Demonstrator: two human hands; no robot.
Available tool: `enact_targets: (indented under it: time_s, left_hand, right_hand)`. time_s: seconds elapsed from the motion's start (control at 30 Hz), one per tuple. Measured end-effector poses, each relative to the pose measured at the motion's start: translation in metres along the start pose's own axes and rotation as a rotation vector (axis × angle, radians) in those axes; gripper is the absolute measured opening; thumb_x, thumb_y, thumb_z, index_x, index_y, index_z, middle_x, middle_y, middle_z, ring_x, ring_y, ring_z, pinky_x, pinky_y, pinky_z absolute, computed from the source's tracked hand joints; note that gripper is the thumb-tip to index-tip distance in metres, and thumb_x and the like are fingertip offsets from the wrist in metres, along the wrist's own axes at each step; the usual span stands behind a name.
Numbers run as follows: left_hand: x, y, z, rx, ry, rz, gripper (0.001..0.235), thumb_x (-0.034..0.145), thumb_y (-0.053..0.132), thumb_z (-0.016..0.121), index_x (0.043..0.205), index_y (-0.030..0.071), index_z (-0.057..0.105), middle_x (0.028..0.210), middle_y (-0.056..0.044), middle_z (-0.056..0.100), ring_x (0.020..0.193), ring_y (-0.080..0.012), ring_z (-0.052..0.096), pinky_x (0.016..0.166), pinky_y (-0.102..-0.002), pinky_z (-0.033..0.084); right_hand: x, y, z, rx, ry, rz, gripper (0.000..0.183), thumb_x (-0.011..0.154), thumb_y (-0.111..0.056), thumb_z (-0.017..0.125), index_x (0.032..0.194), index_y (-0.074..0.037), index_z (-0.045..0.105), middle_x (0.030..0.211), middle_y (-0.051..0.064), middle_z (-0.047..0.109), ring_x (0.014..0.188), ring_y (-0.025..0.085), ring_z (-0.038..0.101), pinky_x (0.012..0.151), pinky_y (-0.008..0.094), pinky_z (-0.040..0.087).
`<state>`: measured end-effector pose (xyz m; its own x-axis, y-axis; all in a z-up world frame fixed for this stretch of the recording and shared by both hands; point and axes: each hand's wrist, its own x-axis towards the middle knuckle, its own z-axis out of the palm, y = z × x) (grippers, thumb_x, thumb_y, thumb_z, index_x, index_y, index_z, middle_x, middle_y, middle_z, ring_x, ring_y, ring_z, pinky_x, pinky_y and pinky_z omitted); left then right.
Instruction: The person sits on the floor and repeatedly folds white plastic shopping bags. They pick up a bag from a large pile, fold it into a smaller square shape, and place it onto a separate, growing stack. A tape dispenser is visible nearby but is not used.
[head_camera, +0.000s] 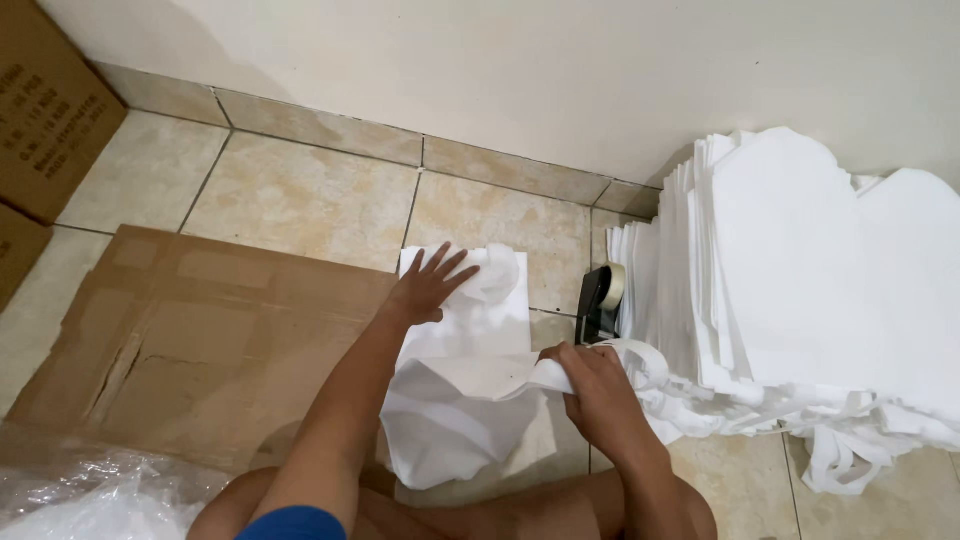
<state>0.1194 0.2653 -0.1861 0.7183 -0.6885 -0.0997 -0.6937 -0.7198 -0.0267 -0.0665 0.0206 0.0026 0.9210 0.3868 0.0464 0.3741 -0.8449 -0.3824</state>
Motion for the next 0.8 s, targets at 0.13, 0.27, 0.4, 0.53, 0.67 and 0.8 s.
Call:
enact_targets:
  time_s: [0.13, 0.27, 0.4, 0.53, 0.67, 0.8]
  left_hand:
    - [0.017, -0.002, 0.020, 0.047, 0.067, 0.187, 0.083, 0.081, -0.005, 0.052, 0.150, 0.027, 0.016, 0.147, -0.005, 0.031, 0.142, -0.0326, 0.017, 0.102, -0.067, 0.025]
    - [0.025, -0.002, 0.039, 0.110, 0.011, 0.184, 0.082, 0.083, 0.002, 0.056, 0.150, 0.024, 0.015, 0.139, -0.005, 0.038, 0.136, -0.0320, 0.029, 0.102, -0.067, 0.025]
    - [0.031, -0.008, 0.042, -0.037, 0.043, 0.141, 0.065, 0.084, -0.004, 0.046, 0.144, 0.013, 0.027, 0.123, -0.009, 0.049, 0.124, -0.0325, 0.036, 0.104, -0.067, 0.022]
    - [0.048, -0.012, 0.035, -0.139, -0.182, -0.052, 0.061, 0.093, 0.021, 0.054, 0.148, 0.017, 0.027, 0.135, -0.004, 0.050, 0.135, -0.0224, 0.034, 0.114, -0.058, 0.019]
    - [0.059, -0.024, 0.019, -0.453, -0.171, -0.156, 0.053, 0.092, 0.018, 0.054, 0.143, 0.024, 0.040, 0.125, -0.004, 0.057, 0.131, -0.0226, 0.042, 0.115, -0.057, 0.021]
    - [0.050, -0.030, 0.012, -0.258, -0.300, 0.023, 0.057, 0.079, 0.014, 0.065, 0.133, 0.027, 0.051, 0.130, 0.001, 0.051, 0.137, -0.0211, 0.032, 0.115, -0.057, 0.023]
  right_hand:
    - [0.012, 0.001, -0.011, -0.017, -0.036, 0.043, 0.038, 0.071, 0.007, 0.047, 0.098, -0.018, 0.052, 0.088, -0.001, 0.064, 0.079, 0.019, 0.057, 0.074, 0.030, 0.033]
    - [0.022, 0.006, -0.012, -0.035, -0.056, 0.033, 0.041, 0.069, 0.011, 0.047, 0.097, -0.018, 0.051, 0.093, -0.003, 0.065, 0.083, 0.017, 0.058, 0.080, 0.032, 0.033]
    - [0.036, 0.006, -0.010, -0.047, -0.100, 0.043, 0.034, 0.072, 0.007, 0.049, 0.096, -0.017, 0.051, 0.085, 0.003, 0.064, 0.079, 0.021, 0.058, 0.078, 0.031, 0.032]
    - [0.056, 0.002, -0.007, -0.057, -0.172, 0.047, 0.035, 0.074, 0.010, 0.062, 0.101, -0.012, 0.056, 0.091, 0.010, 0.070, 0.091, 0.029, 0.068, 0.088, 0.042, 0.042]
    - [0.069, -0.001, 0.000, -0.031, -0.197, 0.046, 0.039, 0.073, 0.011, 0.062, 0.103, -0.012, 0.058, 0.091, 0.011, 0.071, 0.090, 0.031, 0.068, 0.089, 0.042, 0.043]
    - [0.069, 0.003, 0.004, -0.007, -0.248, 0.136, 0.038, 0.074, 0.011, 0.062, 0.104, -0.011, 0.059, 0.092, 0.014, 0.071, 0.090, 0.032, 0.069, 0.091, 0.043, 0.043]
